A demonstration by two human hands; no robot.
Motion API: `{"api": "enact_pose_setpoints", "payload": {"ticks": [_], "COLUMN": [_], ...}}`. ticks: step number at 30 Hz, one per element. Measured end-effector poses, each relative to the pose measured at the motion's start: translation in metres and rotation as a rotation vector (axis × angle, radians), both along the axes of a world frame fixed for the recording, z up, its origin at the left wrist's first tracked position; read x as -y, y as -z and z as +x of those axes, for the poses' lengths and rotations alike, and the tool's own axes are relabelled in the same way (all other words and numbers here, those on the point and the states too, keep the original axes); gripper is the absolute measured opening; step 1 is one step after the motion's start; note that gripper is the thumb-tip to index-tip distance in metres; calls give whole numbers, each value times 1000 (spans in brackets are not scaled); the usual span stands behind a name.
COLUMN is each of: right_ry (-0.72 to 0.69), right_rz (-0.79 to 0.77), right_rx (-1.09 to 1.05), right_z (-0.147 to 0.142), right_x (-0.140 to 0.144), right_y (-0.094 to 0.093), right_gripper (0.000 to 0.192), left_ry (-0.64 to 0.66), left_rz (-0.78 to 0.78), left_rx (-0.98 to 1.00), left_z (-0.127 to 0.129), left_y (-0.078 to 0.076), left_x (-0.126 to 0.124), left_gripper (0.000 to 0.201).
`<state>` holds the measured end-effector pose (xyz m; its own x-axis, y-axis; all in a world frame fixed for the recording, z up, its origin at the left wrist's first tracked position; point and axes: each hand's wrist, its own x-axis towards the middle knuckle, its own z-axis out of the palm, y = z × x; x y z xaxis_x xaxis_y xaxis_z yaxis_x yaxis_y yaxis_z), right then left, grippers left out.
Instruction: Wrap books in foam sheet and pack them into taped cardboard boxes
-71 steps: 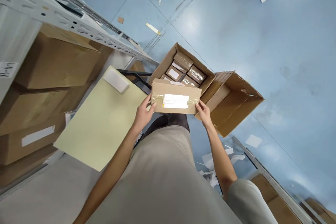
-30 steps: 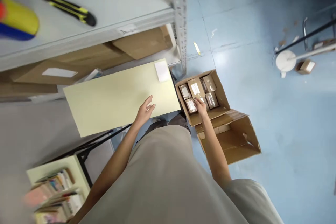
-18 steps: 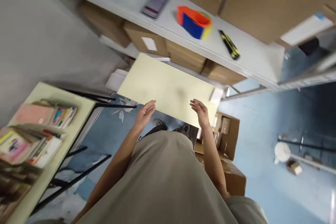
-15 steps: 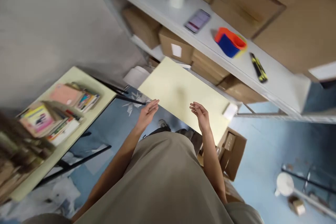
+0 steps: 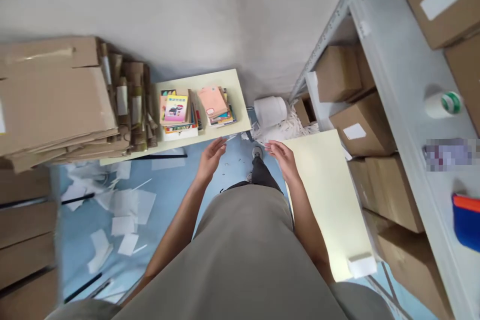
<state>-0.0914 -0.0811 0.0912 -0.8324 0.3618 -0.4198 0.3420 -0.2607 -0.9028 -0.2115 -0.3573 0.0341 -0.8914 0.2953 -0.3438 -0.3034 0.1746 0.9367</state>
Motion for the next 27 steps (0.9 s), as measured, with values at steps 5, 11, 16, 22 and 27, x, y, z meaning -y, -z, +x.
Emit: {"api": "enact_pose_setpoints", "payload": {"ticks": [5, 11, 16, 22, 27], "right_ry": [-197, -436, -555, -629, -682], "right_rz": [-67, -142, -184, -201, -163], "right_rx": [19, 42, 97, 141, 182], "right_z": [-102, -196, -250, -293, -312], "right_x": [11, 24, 33, 69, 119], "right_y": [16, 30, 45, 57, 71], "right_gripper": [65, 61, 58, 44, 28], "left_ry": [-204, -415, -470, -519, -418], "left_rz": [-50, -196, -252, -377, -561], "left_rx": [2, 28, 54, 52, 53], "left_z": [-53, -110, -135, -160, -196], "left_y": [-3, -5, 1, 12, 30], "left_x": [26, 32, 33, 64, 108], "left_gripper": [72, 57, 51, 50, 53]}}
